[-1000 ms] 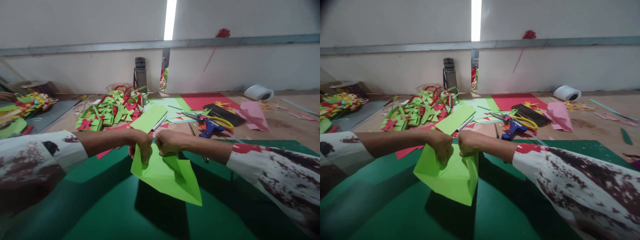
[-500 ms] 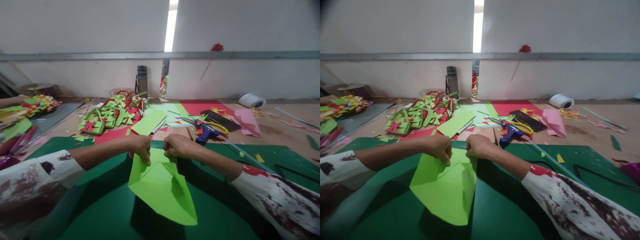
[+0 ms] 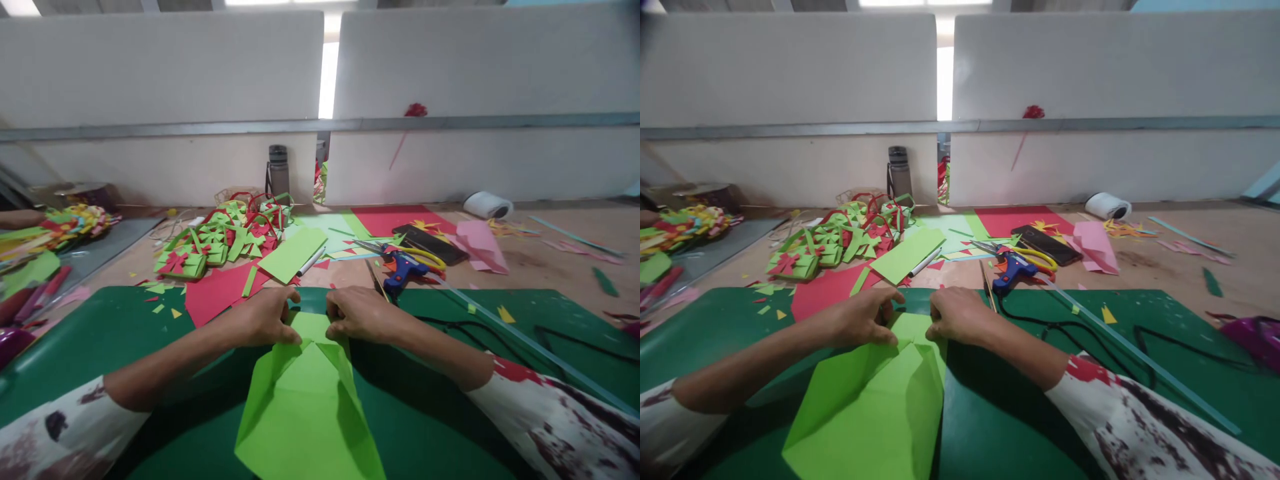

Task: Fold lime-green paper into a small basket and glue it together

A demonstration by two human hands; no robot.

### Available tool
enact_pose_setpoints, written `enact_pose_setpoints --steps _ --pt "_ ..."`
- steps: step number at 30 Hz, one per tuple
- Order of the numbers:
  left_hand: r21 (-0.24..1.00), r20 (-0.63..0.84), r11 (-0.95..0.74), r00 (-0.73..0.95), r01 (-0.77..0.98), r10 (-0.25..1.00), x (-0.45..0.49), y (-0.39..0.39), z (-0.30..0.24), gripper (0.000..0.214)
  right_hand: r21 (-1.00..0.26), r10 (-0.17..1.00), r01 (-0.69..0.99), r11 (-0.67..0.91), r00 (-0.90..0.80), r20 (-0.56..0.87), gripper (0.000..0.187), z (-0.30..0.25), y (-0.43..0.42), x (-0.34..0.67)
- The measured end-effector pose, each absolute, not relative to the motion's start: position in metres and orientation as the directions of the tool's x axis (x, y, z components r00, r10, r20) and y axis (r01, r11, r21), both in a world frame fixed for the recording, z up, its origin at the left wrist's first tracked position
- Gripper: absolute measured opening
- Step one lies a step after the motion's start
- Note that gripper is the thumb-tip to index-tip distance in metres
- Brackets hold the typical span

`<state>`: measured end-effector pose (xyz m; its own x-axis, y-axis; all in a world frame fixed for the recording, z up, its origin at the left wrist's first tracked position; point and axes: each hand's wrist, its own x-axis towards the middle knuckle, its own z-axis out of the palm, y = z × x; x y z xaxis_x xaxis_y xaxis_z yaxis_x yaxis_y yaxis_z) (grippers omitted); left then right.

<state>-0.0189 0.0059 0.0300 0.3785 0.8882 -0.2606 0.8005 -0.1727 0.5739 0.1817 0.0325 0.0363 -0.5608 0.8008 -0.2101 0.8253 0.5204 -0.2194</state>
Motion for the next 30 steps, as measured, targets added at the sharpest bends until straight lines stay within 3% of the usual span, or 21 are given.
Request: enact_pose_setpoints --steps 4,10,15,21,25,27,30 --pt "0.629 -0.203 -0.169 0.37 0.759 0.907 -0.019 0.001 0.022 0.068 -0.231 0.791 0.819 0.525 -0.57 -0.224 0.01 0.039 0.024 0.178" --pt "0.66 -0.118 -0.199 0.362 0.724 0.925 -0.013 -0.01 0.022 0.068 -0.212 0.795 0.809 0.548 -0.583 -0.168 0.038 0.043 0.014 0.182" --pt "0.688 -0.116 -0.184 0.356 0.702 0.927 -0.009 -0.014 0.024 0.064 -0.269 0.799 0.811 0.52 -0.573 -0.183 0.021 0.039 0.014 0.183" --pt "0.817 0.074 -0.174 0.2 0.549 0.977 -0.012 -0.005 0.029 0.062 -0.436 0.802 0.741 0.51 -0.593 -0.07 0.008 0.038 0.019 0.189" --pt "0.967 -0.16 0.127 0.137 0.222 0.977 -0.011 0.0 0.032 0.077 -0.5 0.82 0.703 0.506 -0.572 0.024 0.007 0.046 0.022 0.192" --pt "0.96 -0.281 0.276 0.199 0.05 0.939 -0.011 -0.001 0.032 0.079 -0.513 0.828 0.69 0.511 -0.555 0.079 0.008 0.05 0.021 0.192" --pt "0.937 -0.315 0.345 0.28 -0.064 0.907 -0.011 -0.004 0.031 0.081 -0.527 0.835 0.664 0.53 -0.516 0.19 0.008 0.054 0.02 0.19"
